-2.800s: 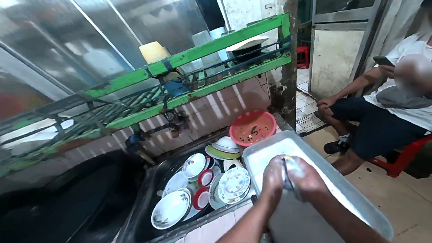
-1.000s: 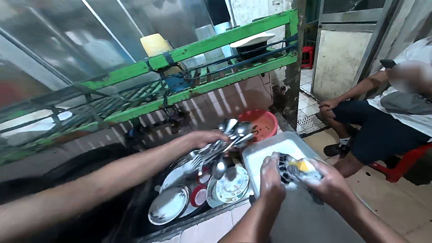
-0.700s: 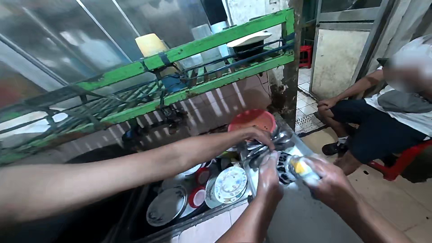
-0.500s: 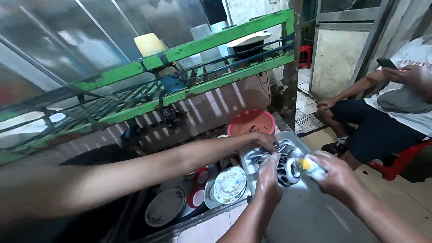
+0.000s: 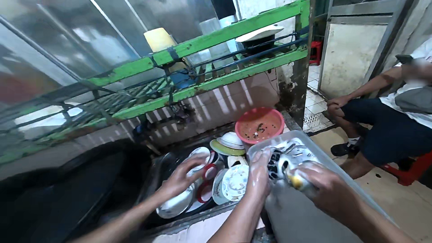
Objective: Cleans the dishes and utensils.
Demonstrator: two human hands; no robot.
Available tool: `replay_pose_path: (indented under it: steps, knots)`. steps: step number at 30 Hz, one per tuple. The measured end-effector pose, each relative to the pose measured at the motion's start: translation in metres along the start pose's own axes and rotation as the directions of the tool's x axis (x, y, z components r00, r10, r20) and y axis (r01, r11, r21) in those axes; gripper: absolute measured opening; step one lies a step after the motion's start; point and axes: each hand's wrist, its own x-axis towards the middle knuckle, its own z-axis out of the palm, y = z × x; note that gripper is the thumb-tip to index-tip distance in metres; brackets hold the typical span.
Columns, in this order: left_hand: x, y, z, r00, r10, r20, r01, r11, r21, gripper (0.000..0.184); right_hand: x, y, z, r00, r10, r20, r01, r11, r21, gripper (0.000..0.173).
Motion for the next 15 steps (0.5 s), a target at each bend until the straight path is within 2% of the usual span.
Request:
replay_pose_path:
  steps: [1,3,5,7,9,10,12,14,15]
  knots:
    - [0.006,0.002,-0.018,0.996,0.085,-0.034,-0.083,0.996,0.043,0.030,-0.008,0.001,-0.002,0.988,0.098,0.119,-0.099,0.995,0.000,0.021]
    - [0.021,0.007,-0.069,0.960,0.226,-0.166,-0.176,0.947,0.269,0.033,-0.020,0.006,-0.016,0.859,0.346,0.377,-0.365,0.931,-0.024,0.031]
    - [0.038,0.008,-0.134,0.905,0.267,-0.331,-0.075,0.866,0.494,0.040,-0.030,0.015,-0.025,0.748,0.432,0.504,-0.454,0.887,-0.088,0.038]
    - [0.050,0.002,-0.197,0.855,0.262,-0.447,0.078,0.788,0.611,0.040,-0.044,0.026,-0.024,0.747,0.425,0.512,-0.441,0.892,-0.097,0.038]
    - [0.057,-0.003,-0.234,0.839,0.212,-0.501,0.215,0.716,0.664,0.042,-0.047,0.032,-0.021,0.714,0.465,0.524,-0.476,0.871,-0.125,0.039]
    - [0.056,-0.003,-0.236,0.852,0.177,-0.492,0.254,0.683,0.685,0.047,-0.044,0.033,-0.019,0.695,0.489,0.527,-0.497,0.857,-0.140,0.039]
    - [0.047,-0.008,-0.215,0.927,0.094,-0.363,0.211,0.671,0.711,0.064,-0.041,0.035,-0.015,0.710,0.494,0.502,-0.490,0.859,-0.151,0.039]
    - [0.035,-0.023,-0.181,0.995,-0.023,-0.100,0.093,0.612,0.786,0.087,-0.042,0.042,-0.008,0.700,0.482,0.526,-0.450,0.870,-0.198,0.046]
    - [0.028,-0.031,-0.165,0.990,-0.126,0.060,0.017,0.535,0.845,0.096,-0.043,0.045,-0.005,0.672,0.477,0.566,-0.427,0.874,-0.230,0.052]
